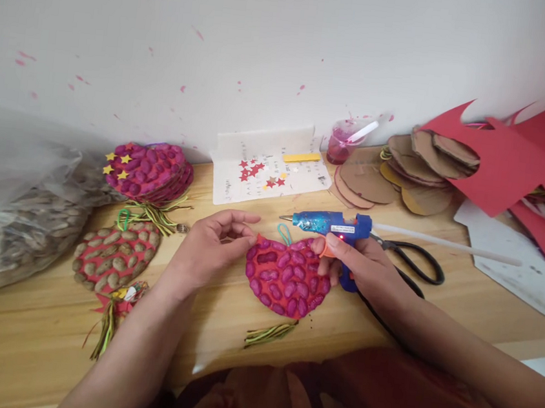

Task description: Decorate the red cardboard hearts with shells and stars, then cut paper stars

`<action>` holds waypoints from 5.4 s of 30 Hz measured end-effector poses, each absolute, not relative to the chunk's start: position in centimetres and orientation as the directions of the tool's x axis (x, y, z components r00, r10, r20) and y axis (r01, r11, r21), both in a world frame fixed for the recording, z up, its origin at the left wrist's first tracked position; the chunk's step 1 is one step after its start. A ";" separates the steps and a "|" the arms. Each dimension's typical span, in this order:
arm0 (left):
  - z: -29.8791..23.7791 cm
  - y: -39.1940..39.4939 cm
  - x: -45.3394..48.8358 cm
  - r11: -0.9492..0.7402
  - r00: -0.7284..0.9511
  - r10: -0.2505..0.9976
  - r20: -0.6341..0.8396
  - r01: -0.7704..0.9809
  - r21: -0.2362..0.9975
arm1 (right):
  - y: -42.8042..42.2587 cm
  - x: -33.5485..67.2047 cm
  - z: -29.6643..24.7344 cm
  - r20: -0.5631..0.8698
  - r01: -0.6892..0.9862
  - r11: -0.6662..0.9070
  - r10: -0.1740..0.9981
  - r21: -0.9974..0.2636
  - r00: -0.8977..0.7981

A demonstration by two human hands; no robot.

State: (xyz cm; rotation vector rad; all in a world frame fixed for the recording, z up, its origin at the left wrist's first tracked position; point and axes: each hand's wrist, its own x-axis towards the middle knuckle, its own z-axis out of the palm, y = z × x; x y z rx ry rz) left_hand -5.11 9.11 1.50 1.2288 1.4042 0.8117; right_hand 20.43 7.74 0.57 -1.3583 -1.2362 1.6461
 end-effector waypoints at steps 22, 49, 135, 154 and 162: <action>0.4 9.1 -4.1 0.235 0.087 0.957 -0.276 0.326 0.916 | 7.4 20.5 0.7 -0.299 0.127 -0.275 0.916 -0.953 -0.267; 1.1 6.1 -4.7 -0.268 0.156 0.962 0.226 0.711 0.650 | 7.3 20.3 0.5 -0.299 0.091 -0.285 0.925 -0.954 -0.236; -1.9 2.8 -4.2 -0.564 0.499 0.823 0.273 0.776 0.282 | 7.8 20.3 0.2 -0.284 0.038 -0.282 0.940 -0.959 -0.188; -1.8 3.5 -5.1 -0.551 0.387 0.819 0.425 0.738 0.389 | 7.8 20.3 0.1 -0.287 0.034 -0.286 0.940 -0.958 -0.186; -2.2 3.5 -4.6 -0.571 0.441 0.806 0.394 0.753 0.325 | 7.8 20.4 -0.2 -0.281 0.043 -0.278 0.940 -0.960 -0.194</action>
